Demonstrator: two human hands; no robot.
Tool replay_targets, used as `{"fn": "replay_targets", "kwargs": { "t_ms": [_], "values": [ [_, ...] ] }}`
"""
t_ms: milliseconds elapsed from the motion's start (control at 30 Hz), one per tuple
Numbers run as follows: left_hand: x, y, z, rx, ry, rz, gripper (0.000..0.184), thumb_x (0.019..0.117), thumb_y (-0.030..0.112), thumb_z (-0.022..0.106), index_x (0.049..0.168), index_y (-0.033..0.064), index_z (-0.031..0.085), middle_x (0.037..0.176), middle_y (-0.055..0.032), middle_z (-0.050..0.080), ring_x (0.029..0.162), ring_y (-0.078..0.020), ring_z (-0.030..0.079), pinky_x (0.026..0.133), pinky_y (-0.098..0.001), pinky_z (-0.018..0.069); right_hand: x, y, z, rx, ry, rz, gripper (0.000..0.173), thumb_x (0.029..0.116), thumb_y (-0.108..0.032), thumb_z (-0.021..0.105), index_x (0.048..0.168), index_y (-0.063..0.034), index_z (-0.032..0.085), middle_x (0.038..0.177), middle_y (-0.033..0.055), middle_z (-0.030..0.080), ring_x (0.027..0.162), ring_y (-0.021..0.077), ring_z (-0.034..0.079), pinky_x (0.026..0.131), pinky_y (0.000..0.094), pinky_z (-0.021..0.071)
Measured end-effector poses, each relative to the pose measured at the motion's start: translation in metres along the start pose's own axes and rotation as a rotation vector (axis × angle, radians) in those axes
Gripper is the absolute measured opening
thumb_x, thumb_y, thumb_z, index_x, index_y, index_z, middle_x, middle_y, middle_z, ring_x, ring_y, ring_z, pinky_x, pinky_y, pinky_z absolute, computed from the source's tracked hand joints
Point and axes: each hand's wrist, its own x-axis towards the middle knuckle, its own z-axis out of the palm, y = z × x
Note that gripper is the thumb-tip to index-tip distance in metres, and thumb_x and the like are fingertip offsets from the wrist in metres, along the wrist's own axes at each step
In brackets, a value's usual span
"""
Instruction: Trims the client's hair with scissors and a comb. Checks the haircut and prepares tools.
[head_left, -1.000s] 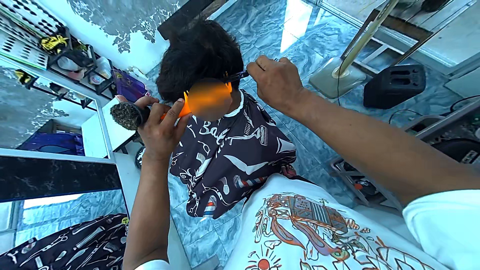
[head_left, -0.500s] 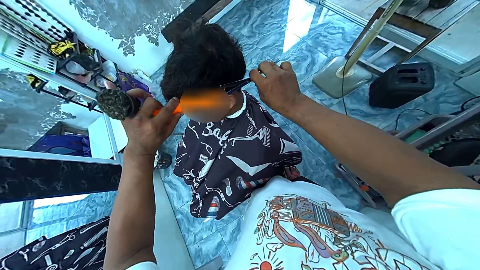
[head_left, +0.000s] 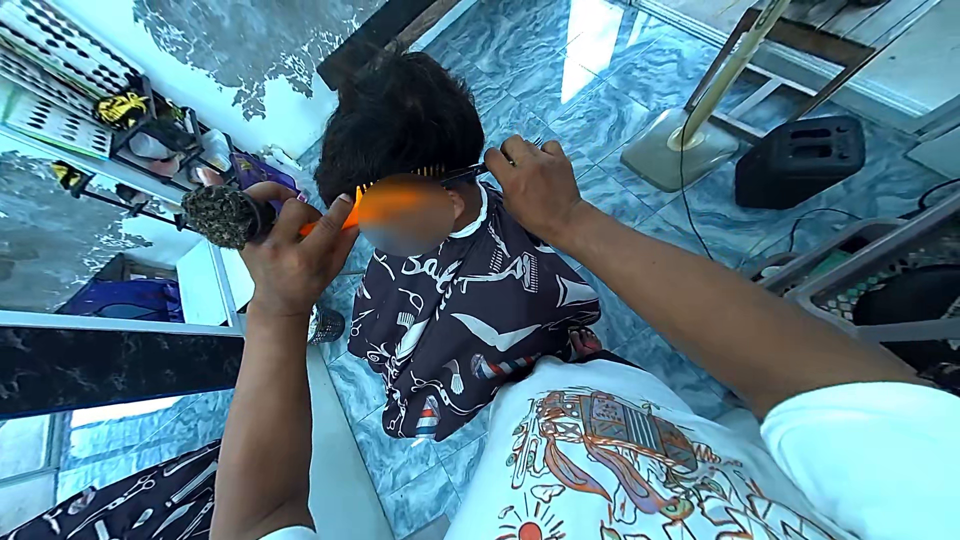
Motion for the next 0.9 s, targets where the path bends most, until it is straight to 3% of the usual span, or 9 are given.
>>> {"fn": "replay_targets", "kwargs": {
  "t_ms": [100,200,333,433,567,667,700,767,900],
  "values": [
    [0.0,0.0,-0.001,0.008,0.002,-0.001,0.033,0.0992,0.036,0.07,0.128,0.0204,0.073,0.088,-0.0153,0.065,0.097,-0.0356,0.063,0.105,-0.0552,0.0389,0.0,0.001,0.001,0.013,0.011,-0.004,0.024,0.097,0.001,0.054,0.118,-0.0044,0.064,0.108,0.022,0.066,0.095,0.0402,0.069,0.073,0.0553,0.0521],
    [-0.001,0.0,-0.002,0.015,0.005,0.0,0.033,0.0991,0.036,0.07,0.129,0.0207,0.073,0.088,-0.0151,0.065,0.096,-0.0354,0.063,0.104,-0.0552,0.0395,0.001,-0.001,0.002,-0.009,0.004,0.01,0.025,0.0989,-0.001,0.051,0.12,-0.0058,0.064,0.113,0.0218,0.066,0.1,0.0402,0.068,0.075,0.0552,0.0509],
    [-0.001,0.0,-0.002,0.029,0.007,0.004,0.034,0.0994,0.037,0.069,0.129,0.0206,0.072,0.088,-0.016,0.064,0.098,-0.037,0.062,0.099,-0.051,0.0431,0.001,-0.001,0.002,0.011,0.028,-0.012,0.023,0.0981,0.001,0.052,0.116,-0.0042,0.065,0.105,0.0217,0.066,0.092,0.0395,0.069,0.072,0.0542,0.0516],
    [-0.001,0.0,-0.001,0.032,0.016,-0.005,0.034,0.0992,0.039,0.069,0.129,0.0222,0.073,0.088,-0.0139,0.065,0.099,-0.0351,0.063,0.104,-0.0556,0.0401,0.004,-0.002,0.002,0.009,0.01,-0.002,0.024,0.0975,0.001,0.051,0.118,-0.0052,0.064,0.111,0.0217,0.066,0.099,0.0402,0.068,0.075,0.0559,0.0503],
    [-0.008,-0.004,-0.007,-0.017,-0.064,0.017,0.036,0.0997,0.041,0.067,0.129,0.0215,0.073,0.087,-0.0146,0.064,0.097,-0.0363,0.062,0.103,-0.056,0.0411,-0.001,-0.001,-0.007,0.098,0.007,0.015,0.025,0.0981,0.0,0.05,0.117,-0.0039,0.066,0.111,0.0224,0.067,0.095,0.0414,0.069,0.074,0.0583,0.052],
    [-0.044,-0.005,-0.013,-0.138,-0.245,0.056,0.041,0.1018,0.047,0.062,0.129,0.0185,0.072,0.091,-0.0173,0.067,0.105,-0.0415,0.063,0.113,-0.0713,0.0291,-0.019,0.012,-0.035,0.325,-0.089,0.17,0.036,0.1026,-0.007,0.046,0.136,-0.0026,0.059,0.121,0.023,0.065,0.101,0.0427,0.068,0.081,0.0634,0.0557],
    [-0.057,0.001,-0.01,-0.157,-0.272,0.041,0.043,0.1018,0.05,0.06,0.129,0.0186,0.072,0.092,-0.0172,0.068,0.107,-0.0412,0.064,0.113,-0.0707,0.0302,-0.024,0.023,-0.04,0.428,-0.129,0.236,0.041,0.1028,-0.008,0.047,0.143,-0.0023,0.053,0.122,0.0228,0.066,0.106,0.0414,0.067,0.087,0.0636,0.0551],
    [-0.064,0.03,0.004,-0.197,-0.246,-0.047,0.047,0.1007,0.055,0.059,0.127,0.0186,0.074,0.092,-0.0157,0.069,0.103,-0.0375,0.066,0.104,-0.0603,0.0452,-0.037,0.044,-0.039,0.613,-0.161,0.356,0.05,0.1015,-0.008,0.049,0.151,-0.0051,0.044,0.118,0.0209,0.068,0.101,0.0362,0.069,0.086,0.0597,0.0563],
    [-0.033,0.094,0.057,-0.277,0.016,-0.345,0.045,0.0972,0.051,0.066,0.121,0.0143,0.075,0.091,-0.0118,0.069,0.101,-0.0289,0.065,0.11,-0.056,0.041,-0.05,0.056,-0.032,0.821,-0.102,0.429,0.058,0.1,-0.008,0.051,0.156,-0.0094,0.038,0.12,0.016,0.07,0.097,0.0269,0.071,0.081,0.049,0.0597]
  ]
}}
